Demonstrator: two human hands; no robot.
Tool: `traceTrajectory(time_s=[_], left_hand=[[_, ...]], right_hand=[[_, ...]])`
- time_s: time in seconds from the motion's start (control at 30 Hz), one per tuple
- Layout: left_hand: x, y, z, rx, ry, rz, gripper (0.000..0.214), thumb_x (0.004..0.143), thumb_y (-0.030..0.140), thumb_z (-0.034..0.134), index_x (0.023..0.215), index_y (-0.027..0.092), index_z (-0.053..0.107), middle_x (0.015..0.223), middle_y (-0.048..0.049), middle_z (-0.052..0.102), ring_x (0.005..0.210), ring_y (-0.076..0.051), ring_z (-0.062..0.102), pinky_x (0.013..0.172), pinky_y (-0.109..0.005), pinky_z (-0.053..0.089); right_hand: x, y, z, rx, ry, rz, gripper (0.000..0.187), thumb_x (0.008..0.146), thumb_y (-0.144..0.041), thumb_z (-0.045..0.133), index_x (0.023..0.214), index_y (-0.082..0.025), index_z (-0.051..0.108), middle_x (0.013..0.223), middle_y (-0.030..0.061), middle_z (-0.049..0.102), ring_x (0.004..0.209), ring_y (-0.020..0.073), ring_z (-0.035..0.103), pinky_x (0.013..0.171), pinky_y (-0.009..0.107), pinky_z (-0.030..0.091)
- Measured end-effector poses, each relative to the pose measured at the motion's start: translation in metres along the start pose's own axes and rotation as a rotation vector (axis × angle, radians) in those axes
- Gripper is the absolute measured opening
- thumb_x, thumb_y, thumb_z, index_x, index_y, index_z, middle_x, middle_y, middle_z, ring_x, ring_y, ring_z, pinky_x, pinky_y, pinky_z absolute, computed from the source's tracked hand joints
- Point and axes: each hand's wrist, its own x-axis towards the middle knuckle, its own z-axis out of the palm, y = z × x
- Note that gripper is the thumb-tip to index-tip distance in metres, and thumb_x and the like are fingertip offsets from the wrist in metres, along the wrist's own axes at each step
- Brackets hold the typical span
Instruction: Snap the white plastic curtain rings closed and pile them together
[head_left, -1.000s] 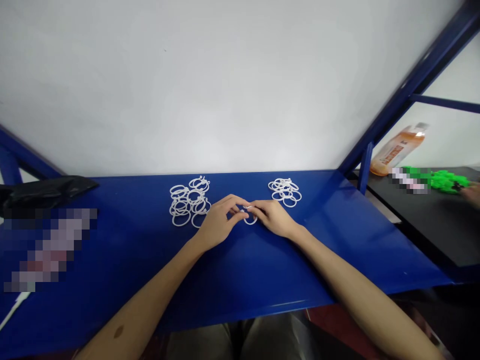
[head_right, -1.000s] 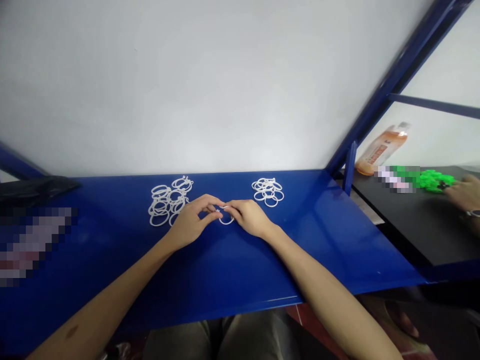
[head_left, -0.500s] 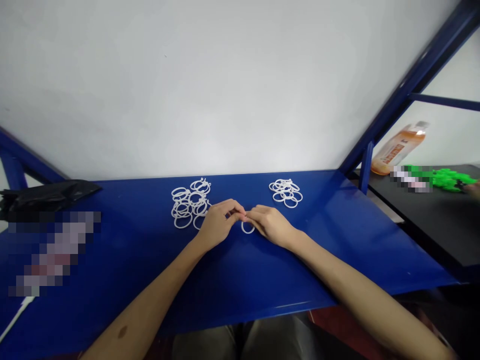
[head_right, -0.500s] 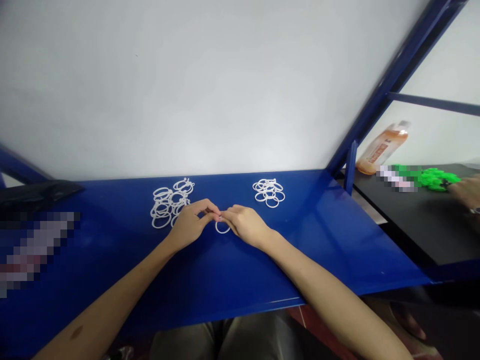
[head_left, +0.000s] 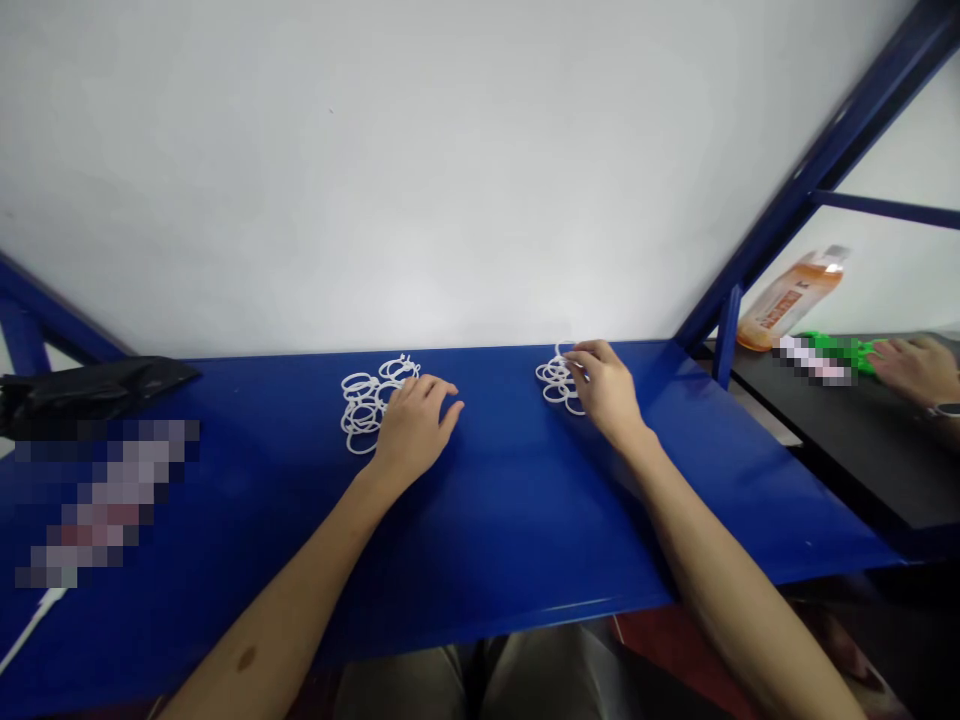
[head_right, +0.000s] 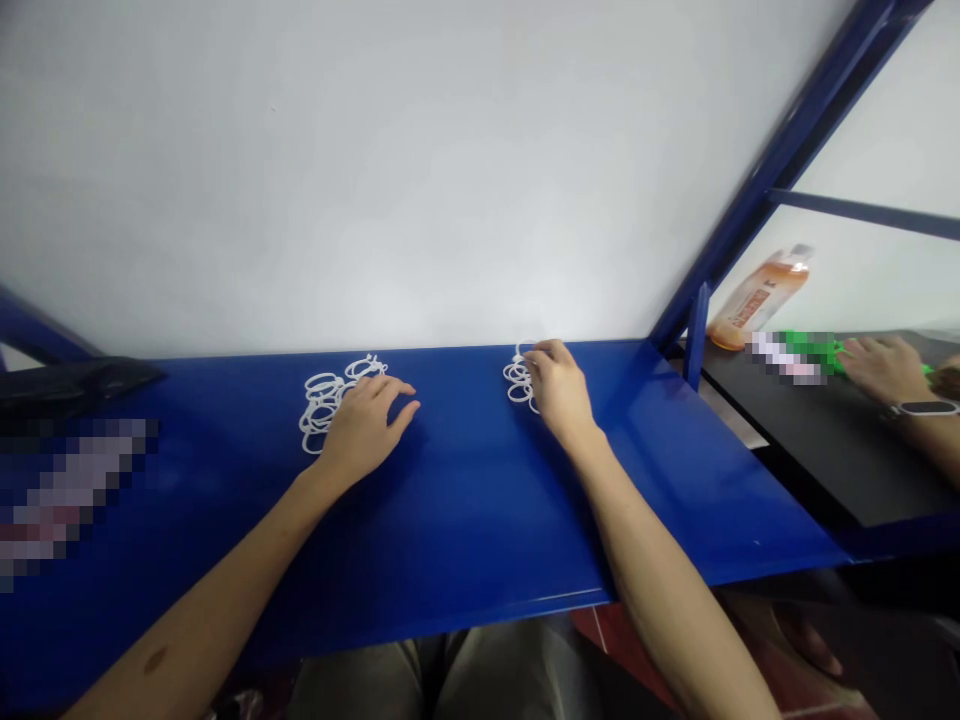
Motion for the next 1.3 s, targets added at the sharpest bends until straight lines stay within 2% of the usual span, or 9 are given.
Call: traceTrajectory(time_s=[0.1, 0.23, 0.43, 0.57, 0.7, 0.83, 0.97, 1.07, 1.3], left_hand=[[0.000, -0.013, 0.000, 0.197, -0.045, -0.043, 0.017, 0.095, 0.032, 0.055, 0.100, 0.019, 0.065, 0.104, -0.0107, 0.068, 0.103, -0.033, 0.058, 0.090, -0.047, 0.046], [-0.002, -0.023, -0.006, 0.350, -0.040, -0.082, 0.024, 0.095, 0.036, 0.050, 0.099, 0.019, 0.066, 0.098, -0.0133, 0.068, 0.098, -0.033, 0.059, 0.084, -0.045, 0.046], [-0.004, -0.022, -0.018, 0.438, -0.257, -0.186, 0.032, 0.095, 0.043, 0.048, 0.100, 0.017, 0.066, 0.071, -0.0105, 0.069, 0.072, -0.029, 0.066, 0.080, -0.044, 0.045], [-0.004, -0.015, -0.017, 0.350, -0.293, -0.161, 0.032, 0.093, 0.044, 0.054, 0.106, 0.017, 0.065, 0.079, -0.0117, 0.072, 0.081, -0.032, 0.068, 0.084, -0.046, 0.045], [-0.002, -0.005, -0.013, 0.060, -0.320, -0.071, 0.022, 0.093, 0.031, 0.053, 0.108, 0.020, 0.065, 0.080, -0.0057, 0.073, 0.086, -0.027, 0.067, 0.089, -0.045, 0.045], [0.001, 0.002, -0.018, -0.274, -0.319, 0.002, 0.023, 0.094, 0.024, 0.049, 0.109, 0.025, 0.066, 0.087, -0.0016, 0.074, 0.088, -0.021, 0.066, 0.084, -0.038, 0.049], [0.005, 0.001, -0.022, -0.403, -0.168, -0.063, 0.021, 0.092, 0.019, 0.050, 0.105, 0.024, 0.066, 0.093, -0.0009, 0.074, 0.085, -0.018, 0.066, 0.082, -0.034, 0.051], [0.005, -0.006, -0.018, -0.304, -0.121, -0.048, 0.022, 0.090, 0.013, 0.051, 0.103, 0.022, 0.066, 0.096, -0.0025, 0.071, 0.091, -0.019, 0.064, 0.088, -0.038, 0.050], [-0.003, 0.000, 0.002, 0.084, -0.230, -0.016, 0.006, 0.091, 0.024, 0.060, 0.092, 0.019, 0.064, 0.094, -0.0071, 0.067, 0.095, -0.028, 0.058, 0.086, -0.044, 0.046]], right_hand=[[0.003, 0.021, -0.003, -0.133, -0.053, 0.110, 0.026, 0.093, -0.023, 0.052, 0.095, -0.016, 0.076, 0.113, 0.0139, 0.065, 0.079, 0.0218, 0.063, 0.076, 0.038, 0.053], [0.000, 0.028, -0.002, -0.210, -0.193, 0.121, 0.024, 0.089, -0.019, 0.054, 0.095, -0.017, 0.077, 0.109, 0.0120, 0.066, 0.076, 0.0198, 0.064, 0.074, 0.035, 0.052], [-0.002, 0.028, -0.002, -0.290, -0.332, 0.067, 0.030, 0.084, -0.008, 0.054, 0.099, -0.016, 0.078, 0.109, 0.0135, 0.070, 0.089, 0.0250, 0.063, 0.085, 0.038, 0.051], [-0.003, 0.029, -0.002, -0.307, -0.256, 0.043, 0.033, 0.086, -0.009, 0.051, 0.106, -0.013, 0.077, 0.110, 0.0158, 0.070, 0.097, 0.0285, 0.059, 0.088, 0.041, 0.049], [-0.003, 0.026, -0.003, -0.306, -0.191, 0.031, 0.033, 0.089, -0.013, 0.048, 0.107, -0.012, 0.075, 0.107, 0.0165, 0.070, 0.098, 0.0296, 0.056, 0.089, 0.044, 0.048], [-0.002, 0.011, -0.003, -0.281, -0.142, 0.012, 0.032, 0.091, -0.017, 0.048, 0.106, -0.015, 0.076, 0.105, 0.0153, 0.070, 0.098, 0.0308, 0.054, 0.086, 0.045, 0.050], [-0.004, -0.015, 0.000, -0.114, -0.149, -0.103, 0.029, 0.097, -0.022, 0.048, 0.109, -0.018, 0.075, 0.105, 0.0133, 0.070, 0.100, 0.0303, 0.054, 0.088, 0.046, 0.051], [-0.011, -0.036, 0.007, 0.036, -0.239, -0.225, 0.027, 0.098, -0.023, 0.050, 0.114, -0.018, 0.072, 0.107, 0.0118, 0.070, 0.100, 0.0272, 0.058, 0.092, 0.045, 0.051], [-0.028, -0.065, 0.024, 0.201, -0.462, -0.343, 0.028, 0.102, -0.030, 0.049, 0.117, -0.019, 0.070, 0.106, 0.0093, 0.071, 0.097, 0.0225, 0.064, 0.089, 0.040, 0.053]])
